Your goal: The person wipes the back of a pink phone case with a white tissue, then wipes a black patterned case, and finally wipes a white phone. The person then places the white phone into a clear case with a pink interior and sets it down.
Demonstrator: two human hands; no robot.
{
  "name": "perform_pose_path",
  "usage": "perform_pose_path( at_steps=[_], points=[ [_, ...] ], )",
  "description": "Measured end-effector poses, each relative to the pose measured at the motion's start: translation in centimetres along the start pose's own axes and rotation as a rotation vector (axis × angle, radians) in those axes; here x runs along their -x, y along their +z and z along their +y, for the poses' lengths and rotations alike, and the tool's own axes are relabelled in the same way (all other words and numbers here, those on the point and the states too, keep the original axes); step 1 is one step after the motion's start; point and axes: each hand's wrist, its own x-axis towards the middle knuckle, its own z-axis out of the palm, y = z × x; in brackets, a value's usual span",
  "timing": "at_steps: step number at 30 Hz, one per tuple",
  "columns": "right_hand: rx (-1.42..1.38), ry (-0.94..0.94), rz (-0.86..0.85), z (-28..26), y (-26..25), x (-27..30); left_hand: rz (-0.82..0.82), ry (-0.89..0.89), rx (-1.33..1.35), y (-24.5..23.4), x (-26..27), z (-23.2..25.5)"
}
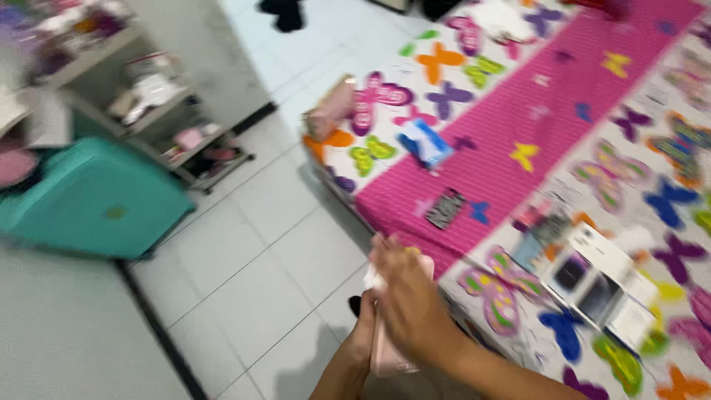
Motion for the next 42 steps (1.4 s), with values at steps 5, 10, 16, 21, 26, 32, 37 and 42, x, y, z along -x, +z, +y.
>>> perform_pose_path(
  at_steps=[5, 10, 16, 21, 26, 32, 37, 42],
  points=[
    [0.319, -0.178, -0.036, 1.4, 3.1, -5.8, 0.121, 0.097, -0.052, -0.4, 0.5, 5.9],
    [-0.327, 0.171, -0.02, 4.0, 2.9, -11.3, -0.075, 0.379, -0.155, 1.6, 2.8, 9.7],
    [-0.551, 0.051, -0.331, 4.3, 3.3, -14.0, 0.154, 0.322, -0.114, 3.7, 4.5, 13.1],
    [-0.512, 0.112, -0.353, 3.9, 3.8, -15.1, 0.016, 0.226, 0.008, 2.8, 5.0, 13.8],
    [-0.503, 0.094, -0.331, 4.2, 2.7, -14.3, 0.085, 0.255, -0.089, 3.1, 4.7, 12.6],
    [-0.478, 0.256, -0.278, 4.7, -0.3, -10.9, 0.018, 0.114, -0.072, 5.2, 3.2, 11.1],
    [-0.461, 0.329, -0.136, 5.6, -3.1, -5.8, -0.036, 0.036, -0.17, 8.1, 3.2, 8.1],
    [-0.698, 0.874, 0.162, 4.8, -6.7, -0.3, -0.007, -0.094, -0.028, 9.3, 1.7, 3.0]
  ],
)
